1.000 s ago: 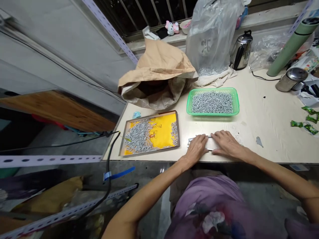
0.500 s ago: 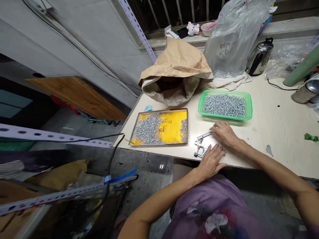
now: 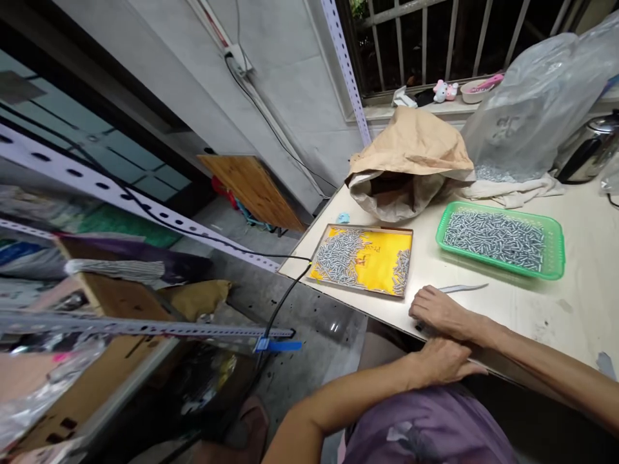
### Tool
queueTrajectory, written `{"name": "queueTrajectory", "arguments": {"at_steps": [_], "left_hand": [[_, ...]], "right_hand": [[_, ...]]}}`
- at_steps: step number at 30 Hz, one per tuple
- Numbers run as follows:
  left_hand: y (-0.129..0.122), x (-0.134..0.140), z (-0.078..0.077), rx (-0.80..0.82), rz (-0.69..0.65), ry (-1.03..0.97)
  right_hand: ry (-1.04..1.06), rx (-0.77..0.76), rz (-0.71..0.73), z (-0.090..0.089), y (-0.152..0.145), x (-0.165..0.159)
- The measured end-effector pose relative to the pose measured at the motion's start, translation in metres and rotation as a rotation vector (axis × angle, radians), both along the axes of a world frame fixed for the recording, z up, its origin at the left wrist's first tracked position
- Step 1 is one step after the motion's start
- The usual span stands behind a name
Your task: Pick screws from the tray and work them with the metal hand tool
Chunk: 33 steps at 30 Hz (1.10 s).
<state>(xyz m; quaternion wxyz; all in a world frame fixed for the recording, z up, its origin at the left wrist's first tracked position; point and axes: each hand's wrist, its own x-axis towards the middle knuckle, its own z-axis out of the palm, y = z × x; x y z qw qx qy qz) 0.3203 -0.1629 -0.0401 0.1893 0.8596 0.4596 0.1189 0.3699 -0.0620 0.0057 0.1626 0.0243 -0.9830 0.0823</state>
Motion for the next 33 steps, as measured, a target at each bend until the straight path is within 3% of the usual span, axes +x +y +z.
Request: {"name": "queueTrajectory", "arguments": {"at_steps": [2, 4, 5, 7, 9, 12, 15, 21, 24, 27, 30, 33], "left_hand": [[0.002, -0.009, 0.006, 0.073, -0.023, -0.049], [0.006, -0.031, 0.016, 0.194, 0.036, -0.075], [0.010, -0.048, 0.022, 0.260, 0.121, -0.064], [0.020, -0.092, 0.034, 0.334, 0.424, 0.034], [0.032, -0.138, 0.045, 0.295, 0.719, 0.184], [0.048, -0.190, 0.052, 0.176, 0.895, 0.371], [0.057, -0.213, 0.048, 0.085, 0.858, 0.459], [0.058, -0.212, 0.043, 0.060, 0.829, 0.335], [0.047, -0.189, 0.045, -0.036, 0.853, 0.024], [0.026, -0.149, 0.043, -0.181, 0.743, -0.233], [0.005, -0.113, 0.034, -0.127, 0.583, -0.216], [-0.007, -0.098, 0.024, -0.047, 0.485, -0.067]], "right_hand": [[0.174, -0.077, -0.094, 0.014, 0.008, 0.003], [0.315, -0.120, -0.274, 0.034, 0.024, 0.013], [0.350, -0.116, -0.372, 0.044, 0.034, 0.020], [0.356, -0.060, -0.555, 0.062, 0.055, 0.038], [0.342, 0.032, -0.712, 0.074, 0.071, 0.056], [0.339, 0.110, -0.817, 0.074, 0.073, 0.075], [0.290, 0.037, -0.740, 0.057, 0.046, 0.081], [0.031, -0.245, -0.639, 0.009, -0.022, 0.087], [-0.074, -0.325, -0.639, -0.005, -0.037, 0.094], [-0.117, -0.368, -0.657, -0.011, -0.043, 0.098], [-0.128, -0.343, -0.684, -0.016, -0.046, 0.098], [-0.152, -0.272, -0.707, -0.021, -0.048, 0.096]]}}
